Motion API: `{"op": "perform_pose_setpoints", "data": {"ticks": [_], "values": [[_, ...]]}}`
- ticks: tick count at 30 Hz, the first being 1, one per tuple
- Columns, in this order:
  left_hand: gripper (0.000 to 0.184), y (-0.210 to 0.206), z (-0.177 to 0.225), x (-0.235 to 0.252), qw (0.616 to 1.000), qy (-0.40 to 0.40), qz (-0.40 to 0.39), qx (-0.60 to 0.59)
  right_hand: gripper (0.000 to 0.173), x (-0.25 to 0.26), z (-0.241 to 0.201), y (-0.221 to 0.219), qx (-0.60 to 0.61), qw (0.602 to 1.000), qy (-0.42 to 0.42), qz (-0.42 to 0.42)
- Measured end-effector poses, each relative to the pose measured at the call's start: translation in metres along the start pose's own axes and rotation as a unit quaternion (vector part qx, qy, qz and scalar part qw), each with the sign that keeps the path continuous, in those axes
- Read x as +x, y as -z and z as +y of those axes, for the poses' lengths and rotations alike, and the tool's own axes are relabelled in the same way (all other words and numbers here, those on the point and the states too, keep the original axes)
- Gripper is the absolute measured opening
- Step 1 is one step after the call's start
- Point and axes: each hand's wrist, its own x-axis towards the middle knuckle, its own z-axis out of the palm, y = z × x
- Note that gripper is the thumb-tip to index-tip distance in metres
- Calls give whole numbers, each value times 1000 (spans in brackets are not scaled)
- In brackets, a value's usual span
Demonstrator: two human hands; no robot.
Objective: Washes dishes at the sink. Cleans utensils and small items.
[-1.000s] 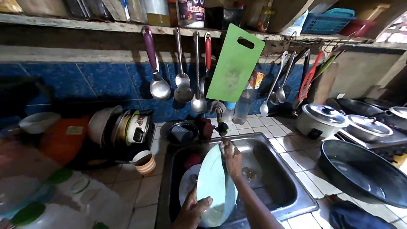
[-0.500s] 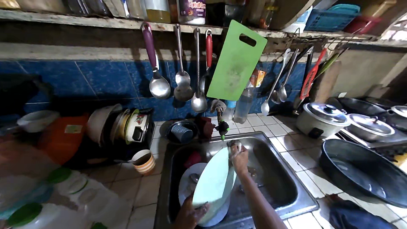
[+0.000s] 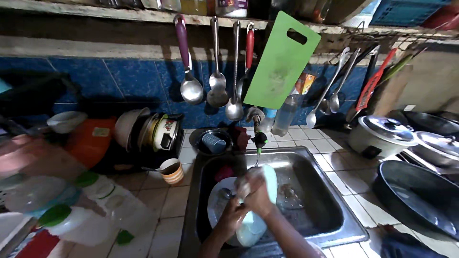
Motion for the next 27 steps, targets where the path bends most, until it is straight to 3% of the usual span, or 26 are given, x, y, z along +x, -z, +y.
{"op": "perform_pose_setpoints", "data": {"ticks": [1, 2, 3, 5, 7, 9, 11, 13, 15, 17, 21, 23, 26, 27], "values": [[40, 0, -2, 0, 1000, -12, 10, -13, 28, -2, -3, -7, -9, 997, 74, 4], [42, 1, -3, 1, 999, -26, 17, -31, 30, 2, 0, -8, 7, 995, 96, 15], [45, 4, 0, 1, 998, -23, 17, -54, 34, 11, 8, -3, 36, 997, 65, 23], [45, 5, 9, -8, 991, 6, 30, -127, 35, 27, 32, 19, 97, 988, -108, 43], [43, -1, 20, -13, 970, 39, 108, -213, 39, 28, 56, 35, 81, 947, -304, 65], [39, -3, 28, -3, 941, 55, 191, -273, 45, 8, 52, 35, 13, 921, -383, 61], [41, -3, 19, 9, 925, 39, 217, -308, 41, -33, 25, 13, -8, 951, -299, 73], [44, -7, 8, 15, 930, 27, 211, -300, 38, -63, 0, -10, 37, 988, -135, 62], [43, -13, 5, 11, 943, 35, 187, -275, 38, -58, -6, -15, 46, 998, -14, 31], [44, -16, 9, 1, 949, 57, 174, -256, 40, -31, 14, -2, 33, 999, -20, 25], [46, -14, 13, -9, 953, 86, 168, -237, 43, -3, 60, 22, -23, 986, -152, 63], [44, -14, 7, -6, 951, 74, 160, -255, 39, -23, 35, 9, -13, 993, -104, 47], [34, -13, 5, -4, 952, 41, 150, -263, 36, -45, -6, -10, 23, 999, 34, 36], [34, -10, 10, -11, 957, 44, 148, -247, 37, -43, -5, -10, 35, 998, 32, 45]]}}
